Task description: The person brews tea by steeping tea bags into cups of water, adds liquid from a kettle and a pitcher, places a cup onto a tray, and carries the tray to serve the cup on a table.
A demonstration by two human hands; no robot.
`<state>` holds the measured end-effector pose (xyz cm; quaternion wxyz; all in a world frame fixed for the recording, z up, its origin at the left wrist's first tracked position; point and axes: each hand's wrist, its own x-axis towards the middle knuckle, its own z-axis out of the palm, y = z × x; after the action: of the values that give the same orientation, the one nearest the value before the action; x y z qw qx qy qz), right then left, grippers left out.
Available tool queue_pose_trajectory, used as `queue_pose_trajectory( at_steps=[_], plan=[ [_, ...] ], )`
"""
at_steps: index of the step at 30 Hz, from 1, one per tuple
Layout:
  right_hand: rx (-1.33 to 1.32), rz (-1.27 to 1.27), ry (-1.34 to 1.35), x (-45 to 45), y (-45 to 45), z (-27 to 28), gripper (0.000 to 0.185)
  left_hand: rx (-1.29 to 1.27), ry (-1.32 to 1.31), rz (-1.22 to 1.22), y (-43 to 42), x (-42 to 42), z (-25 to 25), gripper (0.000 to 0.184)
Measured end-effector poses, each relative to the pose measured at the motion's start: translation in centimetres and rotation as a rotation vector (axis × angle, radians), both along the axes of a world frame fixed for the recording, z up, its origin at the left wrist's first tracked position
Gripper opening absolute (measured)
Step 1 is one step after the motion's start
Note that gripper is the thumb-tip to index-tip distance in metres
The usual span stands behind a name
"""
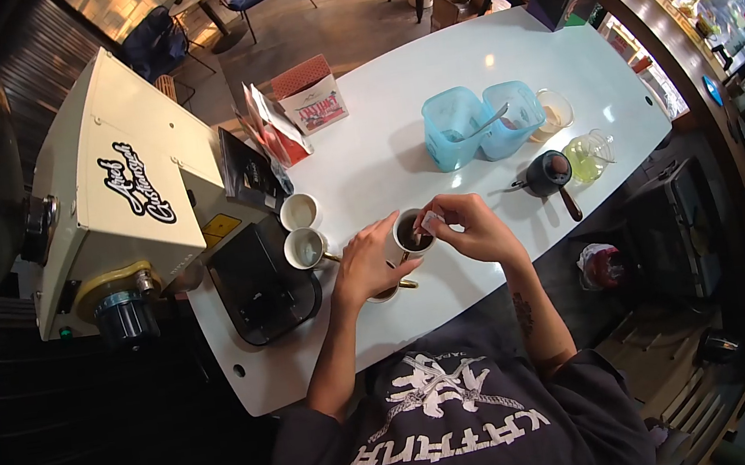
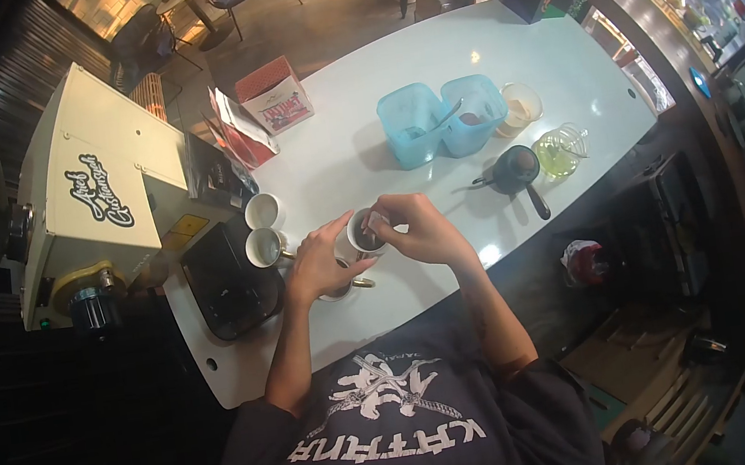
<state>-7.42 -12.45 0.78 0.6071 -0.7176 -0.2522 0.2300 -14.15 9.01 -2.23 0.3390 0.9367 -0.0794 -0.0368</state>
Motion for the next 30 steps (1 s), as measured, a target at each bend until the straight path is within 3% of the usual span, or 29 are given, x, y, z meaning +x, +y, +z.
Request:
queue_pose_trajectory(
  at_steps=[4,7,20,22,30],
  plan=[
    [0.11,-0.051,-0.06,0.2,0.4,-1.4,0.017,-0.003,0.058,-0.015,-0.6,0.9,0.7,0.087],
    [0.005,-0.024,-0.062,0.0,0.1,-0.9,0.017,-0.009,0.064,-0.02,-0.8,1.3,0.7,0.086],
    [0.086,-0.077,-0.113,-0.4,-0.9,-0.4,0.016,-0.081,0.017,-0.083,-1.6,2.6,1.4,0.074],
    [0.011,-0.085,-0.149,-0.4,-1.3,-0.3,0.015,-0.06,-0.138,-0.097,-2.0,2.8,0.8,0.072],
    [0.087,-0.074,-0.15,-0.2,-3.1,-0.2,0.011,-0.163,-0.188,-0.086,-3.3,3.8,0.0,0.07]
  ],
)
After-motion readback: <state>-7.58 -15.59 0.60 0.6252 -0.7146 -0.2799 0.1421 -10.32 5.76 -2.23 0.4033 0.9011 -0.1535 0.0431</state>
